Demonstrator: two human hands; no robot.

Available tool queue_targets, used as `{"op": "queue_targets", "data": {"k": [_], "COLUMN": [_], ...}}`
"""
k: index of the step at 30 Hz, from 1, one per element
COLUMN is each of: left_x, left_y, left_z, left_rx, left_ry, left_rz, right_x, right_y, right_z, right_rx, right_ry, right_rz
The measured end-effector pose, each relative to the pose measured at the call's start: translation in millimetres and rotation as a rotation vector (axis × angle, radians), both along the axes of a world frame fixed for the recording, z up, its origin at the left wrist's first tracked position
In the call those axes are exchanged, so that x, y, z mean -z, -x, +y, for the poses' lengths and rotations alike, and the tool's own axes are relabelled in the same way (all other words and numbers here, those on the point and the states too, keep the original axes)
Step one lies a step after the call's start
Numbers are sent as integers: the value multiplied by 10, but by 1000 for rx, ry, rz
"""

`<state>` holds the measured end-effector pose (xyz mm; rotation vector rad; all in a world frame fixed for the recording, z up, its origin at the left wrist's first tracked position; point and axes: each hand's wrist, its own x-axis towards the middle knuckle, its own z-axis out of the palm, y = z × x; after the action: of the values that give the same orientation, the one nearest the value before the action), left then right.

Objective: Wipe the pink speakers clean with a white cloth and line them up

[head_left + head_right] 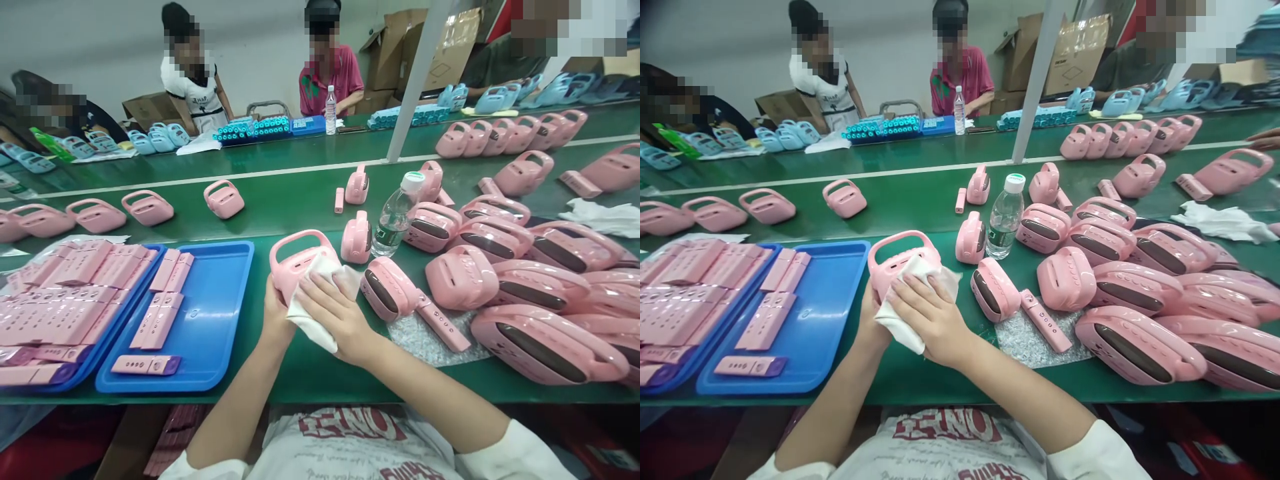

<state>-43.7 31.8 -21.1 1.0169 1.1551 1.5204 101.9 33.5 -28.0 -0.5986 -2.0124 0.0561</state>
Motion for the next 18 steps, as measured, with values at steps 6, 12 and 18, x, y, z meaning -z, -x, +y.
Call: {"op": "queue_targets", "data": {"k": [6, 12, 18], "left_x": [-89, -230, -98], "left_y": [23, 3, -15], "left_z": [-3, -39, 92], "left_rx": [165, 225, 229], "left_ry": [84, 91, -11], "left_rz": [-210, -294, -158], "right_x": [-271, -845, -757], "right_y": [-238, -653, -509], "right_z": [100, 290, 256], "right_rx": [23, 85, 72], "right_ry": [600, 1024, 1052], "right_rz": [801, 1523, 1423]}}
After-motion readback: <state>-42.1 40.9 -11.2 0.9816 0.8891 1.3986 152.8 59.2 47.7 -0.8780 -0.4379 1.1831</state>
